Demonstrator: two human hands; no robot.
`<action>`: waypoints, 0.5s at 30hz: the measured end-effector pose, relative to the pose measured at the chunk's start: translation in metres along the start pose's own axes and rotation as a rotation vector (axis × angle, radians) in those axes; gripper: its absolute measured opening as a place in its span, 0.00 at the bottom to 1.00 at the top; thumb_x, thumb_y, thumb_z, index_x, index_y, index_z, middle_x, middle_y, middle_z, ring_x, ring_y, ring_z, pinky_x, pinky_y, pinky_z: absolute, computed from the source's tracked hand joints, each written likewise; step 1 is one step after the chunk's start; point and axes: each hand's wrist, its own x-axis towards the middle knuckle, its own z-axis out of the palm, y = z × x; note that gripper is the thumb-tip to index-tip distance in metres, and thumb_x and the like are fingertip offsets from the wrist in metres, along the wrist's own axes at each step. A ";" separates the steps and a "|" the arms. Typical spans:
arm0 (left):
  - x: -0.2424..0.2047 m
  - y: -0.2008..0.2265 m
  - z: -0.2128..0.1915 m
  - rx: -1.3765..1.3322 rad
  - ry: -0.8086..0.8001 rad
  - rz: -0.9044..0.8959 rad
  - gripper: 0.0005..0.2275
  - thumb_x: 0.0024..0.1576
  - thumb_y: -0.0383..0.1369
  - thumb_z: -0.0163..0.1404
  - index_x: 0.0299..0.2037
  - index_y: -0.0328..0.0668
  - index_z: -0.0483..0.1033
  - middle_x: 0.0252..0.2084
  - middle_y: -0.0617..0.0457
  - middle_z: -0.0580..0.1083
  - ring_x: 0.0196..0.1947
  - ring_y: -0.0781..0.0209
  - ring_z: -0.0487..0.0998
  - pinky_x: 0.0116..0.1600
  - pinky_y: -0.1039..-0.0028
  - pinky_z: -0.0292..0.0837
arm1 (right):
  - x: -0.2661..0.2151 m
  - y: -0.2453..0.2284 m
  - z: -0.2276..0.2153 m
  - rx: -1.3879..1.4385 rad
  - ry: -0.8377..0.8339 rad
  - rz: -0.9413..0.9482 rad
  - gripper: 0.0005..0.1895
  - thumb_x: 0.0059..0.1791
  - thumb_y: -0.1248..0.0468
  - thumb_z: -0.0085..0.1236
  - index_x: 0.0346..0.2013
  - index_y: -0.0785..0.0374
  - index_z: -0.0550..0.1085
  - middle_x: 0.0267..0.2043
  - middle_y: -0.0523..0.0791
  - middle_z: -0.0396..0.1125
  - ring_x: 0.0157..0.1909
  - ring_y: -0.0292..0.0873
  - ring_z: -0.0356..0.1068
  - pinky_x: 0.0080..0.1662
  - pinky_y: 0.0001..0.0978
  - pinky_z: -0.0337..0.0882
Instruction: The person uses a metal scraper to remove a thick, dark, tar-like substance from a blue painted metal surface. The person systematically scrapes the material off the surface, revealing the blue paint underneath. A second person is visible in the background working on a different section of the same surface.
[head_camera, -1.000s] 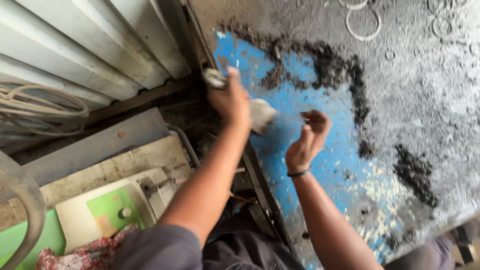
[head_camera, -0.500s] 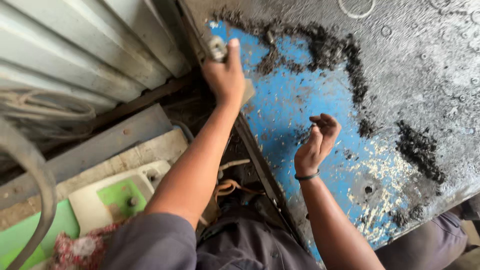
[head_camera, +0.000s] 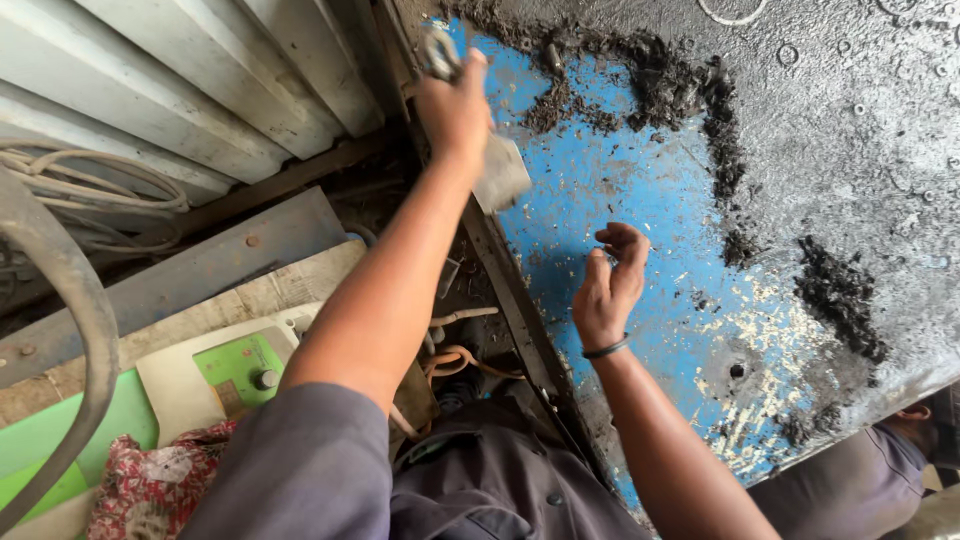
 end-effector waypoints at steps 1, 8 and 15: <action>-0.001 0.006 -0.001 0.027 -0.005 -0.006 0.15 0.57 0.39 0.57 0.24 0.38 0.72 0.15 0.56 0.70 0.10 0.64 0.70 0.15 0.69 0.65 | 0.001 0.000 -0.001 -0.017 -0.002 -0.017 0.15 0.51 0.70 0.47 0.53 0.68 0.67 0.47 0.49 0.68 0.49 0.44 0.68 0.55 0.37 0.69; -0.037 0.015 -0.045 -0.100 0.145 -0.206 0.16 0.55 0.39 0.61 0.23 0.38 0.69 0.15 0.56 0.68 0.11 0.64 0.70 0.16 0.70 0.67 | 0.014 -0.001 0.018 -0.308 -0.096 -0.128 0.17 0.50 0.67 0.54 0.52 0.67 0.69 0.49 0.53 0.68 0.53 0.54 0.68 0.58 0.44 0.67; 0.153 0.031 -0.125 -0.366 0.502 0.134 0.17 0.57 0.40 0.57 0.22 0.40 0.65 0.15 0.55 0.66 0.11 0.64 0.66 0.16 0.69 0.65 | 0.040 -0.019 0.069 -0.451 -0.290 -0.414 0.25 0.48 0.63 0.58 0.57 0.71 0.67 0.59 0.60 0.64 0.64 0.63 0.61 0.69 0.52 0.57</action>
